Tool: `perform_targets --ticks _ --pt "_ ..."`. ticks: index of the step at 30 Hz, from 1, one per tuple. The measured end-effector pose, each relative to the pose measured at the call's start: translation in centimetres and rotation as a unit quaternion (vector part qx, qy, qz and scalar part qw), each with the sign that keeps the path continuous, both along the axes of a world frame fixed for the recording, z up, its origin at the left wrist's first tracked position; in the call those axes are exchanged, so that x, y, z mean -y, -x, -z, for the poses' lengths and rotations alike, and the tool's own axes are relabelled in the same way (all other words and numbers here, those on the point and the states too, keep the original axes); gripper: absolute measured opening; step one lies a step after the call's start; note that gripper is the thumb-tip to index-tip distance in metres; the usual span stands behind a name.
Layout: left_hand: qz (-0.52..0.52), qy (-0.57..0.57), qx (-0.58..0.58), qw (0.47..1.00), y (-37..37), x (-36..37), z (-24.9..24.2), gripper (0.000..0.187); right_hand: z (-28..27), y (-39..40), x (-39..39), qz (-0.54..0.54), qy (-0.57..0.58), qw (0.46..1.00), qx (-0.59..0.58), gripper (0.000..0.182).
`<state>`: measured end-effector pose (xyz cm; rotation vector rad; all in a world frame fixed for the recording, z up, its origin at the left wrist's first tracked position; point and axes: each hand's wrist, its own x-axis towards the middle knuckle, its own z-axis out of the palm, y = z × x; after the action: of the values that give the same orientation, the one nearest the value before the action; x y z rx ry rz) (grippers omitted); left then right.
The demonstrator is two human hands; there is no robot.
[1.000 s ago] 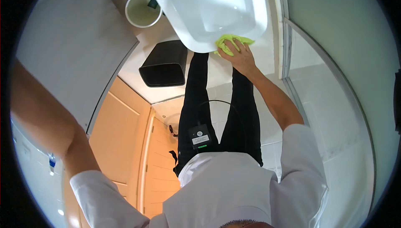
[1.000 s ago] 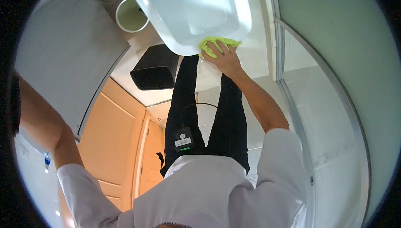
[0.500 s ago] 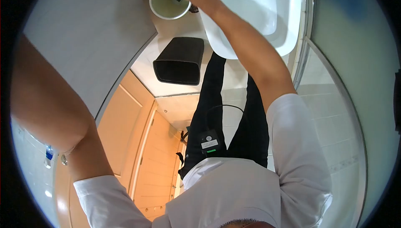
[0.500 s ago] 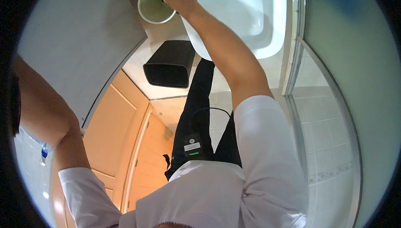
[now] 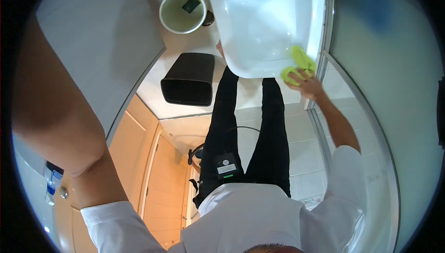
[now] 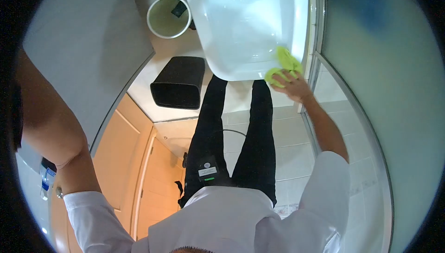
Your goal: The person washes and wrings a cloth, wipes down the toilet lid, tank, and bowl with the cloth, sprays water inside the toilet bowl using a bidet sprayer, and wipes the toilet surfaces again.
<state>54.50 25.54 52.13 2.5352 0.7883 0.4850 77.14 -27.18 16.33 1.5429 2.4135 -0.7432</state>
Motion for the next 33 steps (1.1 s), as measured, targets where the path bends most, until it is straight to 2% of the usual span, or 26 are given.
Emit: perform_targets --ticks 2,4,6,8,10,11,12,13,14,15,16,17,19,20,22,23,25,27,29,30,32,33 --pt "0.003 0.0 0.0 1.0 -0.3 0.1 0.0 0.041 2.3 -5.6 0.9 -0.021 -0.126 0.991 -0.047 0.055" --pt "0.006 -0.001 -0.001 1.0 -0.7 0.3 -0.2 0.041 3.2 -9.8 -0.6 0.077 -0.065 0.995 0.012 0.062" --pt "0.008 -0.004 -0.005 1.0 -1.0 0.6 -0.4 0.041 2.6 -13.2 -6.1 0.247 -0.054 0.964 0.085 0.065" --pt "0.015 -0.012 -0.005 1.0 -1.3 0.7 -0.6 0.041 2.3 -15.4 -13.6 0.3 -0.127 0.945 -0.005 0.06" --pt "0.021 -0.017 -0.008 1.0 -1.7 1.0 -0.8 0.041 4.1 -15.2 -20.4 0.381 -0.239 0.89 -0.08 0.055" --pt "0.024 -0.016 -0.012 1.0 -1.9 1.1 -0.9 0.041 3.5 -14.1 -23.5 0.51 -0.154 0.828 -0.178 0.051" --pt "0.026 -0.016 -0.015 0.999 -2.1 1.1 -1.1 0.041 3.4 -13.2 -25.6 0.619 -0.061 0.735 -0.27 0.05" --pt "0.03 -0.015 -0.018 0.999 -2.3 1.0 -1.1 0.041 7.0 -12.0 -25.2 0.584 -0.196 0.758 -0.212 0.054" --pt "0.032 -0.017 -0.019 0.999 -2.6 0.9 -1.3 0.041 6.6 -10.0 -25.8 0.533 -0.327 0.766 -0.146 0.059" --pt "0.033 -0.02 -0.018 0.999 -2.7 0.8 -1.6 0.041 5.5 -7.9 -24.4 0.57 -0.307 0.74 -0.181 0.055" --pt "0.035 -0.024 -0.017 0.999 -2.7 0.6 -1.8 0.041 5.0 -6.3 -22.4 0.559 -0.301 0.746 -0.2 0.055" --pt "0.037 -0.026 -0.015 0.999 -2.9 0.4 -2.1 0.041 3.8 -4.4 -20.2 0.558 -0.271 0.767 -0.163 0.053" --pt "0.042 -0.028 -0.016 0.999 -3.5 -0.1 -2.4 0.041 2.9 -2.0 -15.4 0.485 -0.279 0.823 -0.101 0.058" --pt "0.047 -0.032 -0.019 0.998 -3.6 -0.3 -2.6 0.04 2.0 -1.9 -15.0 0.485 -0.284 0.821 -0.102 0.058" --pt "0.052 -0.037 -0.023 0.998 -3.8 -0.8 -2.7 0.04 1.1 -1.9 -15.2 0.413 -0.207 0.885 -0.056 0.06" --pt "0.054 -0.036 -0.026 0.998 -4.1 -0.7 -2.6 0.04 -0.2 -2.4 -17.7 0.405 -0.211 0.889 -0.027 0.061" --pt "0.057 -0.038 -0.026 0.997 -4.2 -0.8 -2.3 0.04 0.3 -3.9 -23.9 0.448 -0.272 0.85 -0.053 0.065" --pt "0.059 -0.041 -0.029 0.997 -4.6 -0.5 -2.1 0.04 1.8 -5.4 -30.0 0.543 -0.33 0.772 -0.023 0.067" --pt "0.059 -0.043 -0.033 0.997 -4.9 -0.3 -1.8 0.04 3.0 -8.3 -34.2 0.618 -0.277 0.721 -0.143 0.077" --pt "0.059 -0.042 -0.033 0.997 -5.0 -0.3 -1.8 0.04 3.5 -8.6 -34.8 0.62 -0.277 0.72 -0.145 0.077" --pt "0.06 -0.044 -0.031 0.997 -5.1 -0.3 -1.8 0.04 4.1 -9.3 -35.4 0.67 -0.235 0.655 -0.259 0.079" --pt "0.059 -0.045 -0.029 0.997 -5.2 -0.4 -1.9 0.04 3.4 -8.4 -34.1 0.669 -0.236 0.656 -0.257 0.079"
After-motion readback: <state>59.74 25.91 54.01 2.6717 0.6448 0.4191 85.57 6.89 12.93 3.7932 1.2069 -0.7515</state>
